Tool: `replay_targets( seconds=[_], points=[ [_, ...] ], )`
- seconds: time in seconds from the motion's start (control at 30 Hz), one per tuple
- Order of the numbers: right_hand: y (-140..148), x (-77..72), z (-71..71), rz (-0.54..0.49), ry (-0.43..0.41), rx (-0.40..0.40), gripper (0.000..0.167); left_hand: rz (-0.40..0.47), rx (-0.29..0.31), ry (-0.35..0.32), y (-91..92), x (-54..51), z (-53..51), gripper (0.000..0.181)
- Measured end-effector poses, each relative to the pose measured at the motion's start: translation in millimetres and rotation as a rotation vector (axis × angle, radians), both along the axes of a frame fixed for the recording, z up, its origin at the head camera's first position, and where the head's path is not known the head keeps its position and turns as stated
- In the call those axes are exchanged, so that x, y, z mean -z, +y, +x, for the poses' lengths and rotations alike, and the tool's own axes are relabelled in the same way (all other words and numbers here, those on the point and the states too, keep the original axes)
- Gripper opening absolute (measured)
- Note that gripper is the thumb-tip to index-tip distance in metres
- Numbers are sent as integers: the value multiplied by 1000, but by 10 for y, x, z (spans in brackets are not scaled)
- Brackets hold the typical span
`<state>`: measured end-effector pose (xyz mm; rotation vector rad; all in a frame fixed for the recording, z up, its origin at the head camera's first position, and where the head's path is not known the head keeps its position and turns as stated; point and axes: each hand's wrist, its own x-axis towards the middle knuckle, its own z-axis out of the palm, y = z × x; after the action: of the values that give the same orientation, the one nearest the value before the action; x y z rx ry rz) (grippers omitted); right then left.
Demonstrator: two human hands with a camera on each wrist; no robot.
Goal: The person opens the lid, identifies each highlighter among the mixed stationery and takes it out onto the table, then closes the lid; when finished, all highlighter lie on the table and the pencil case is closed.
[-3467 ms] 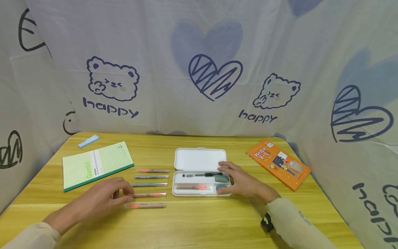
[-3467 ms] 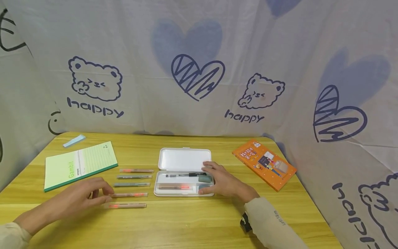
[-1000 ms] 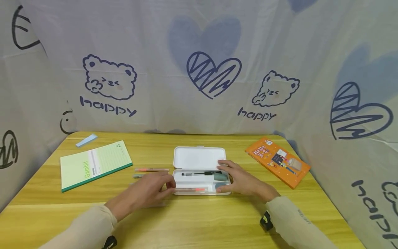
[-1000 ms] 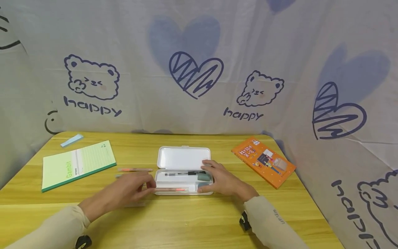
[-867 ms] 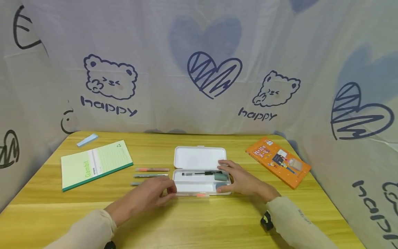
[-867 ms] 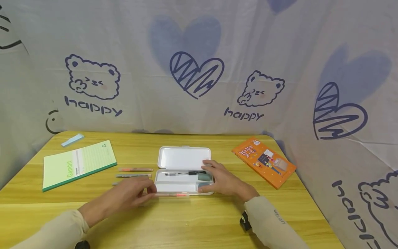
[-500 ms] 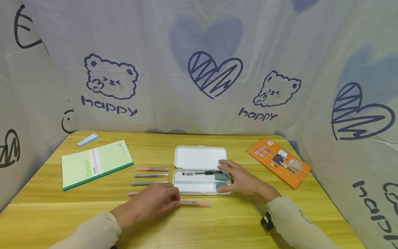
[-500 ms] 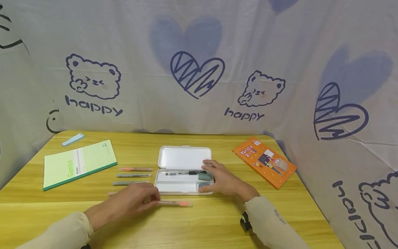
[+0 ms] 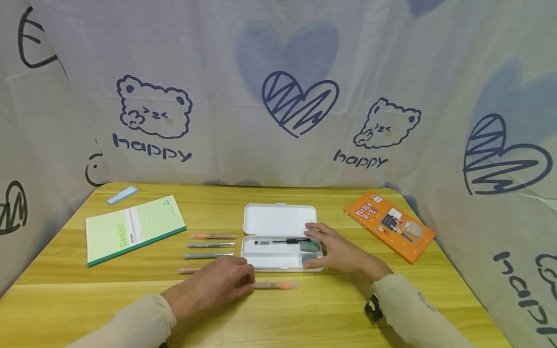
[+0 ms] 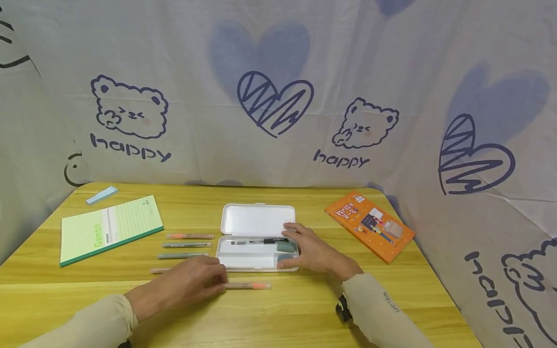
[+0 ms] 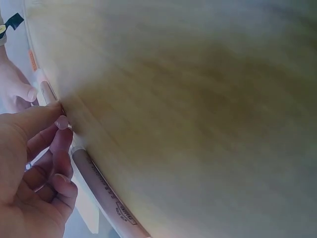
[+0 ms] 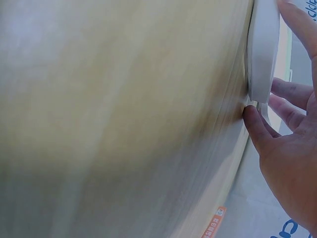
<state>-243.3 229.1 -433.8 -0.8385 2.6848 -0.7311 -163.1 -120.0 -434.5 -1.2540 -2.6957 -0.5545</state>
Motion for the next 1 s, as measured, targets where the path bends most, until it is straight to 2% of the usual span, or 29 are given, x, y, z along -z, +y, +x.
replay_targets(
  seconds=[0.27, 0.73, 1.0],
  points=[
    [-3, 3, -16, -2, -6, 0, 91, 10, -2, 22, -11, 4, 11, 12],
    [10, 16, -18, 2, 9, -11, 91, -1, -7, -27, -20, 3, 6, 13],
    [7, 12, -16, -5, 5, -7, 91, 23, -55, -60, -49, -86, 6, 12]
  ],
)
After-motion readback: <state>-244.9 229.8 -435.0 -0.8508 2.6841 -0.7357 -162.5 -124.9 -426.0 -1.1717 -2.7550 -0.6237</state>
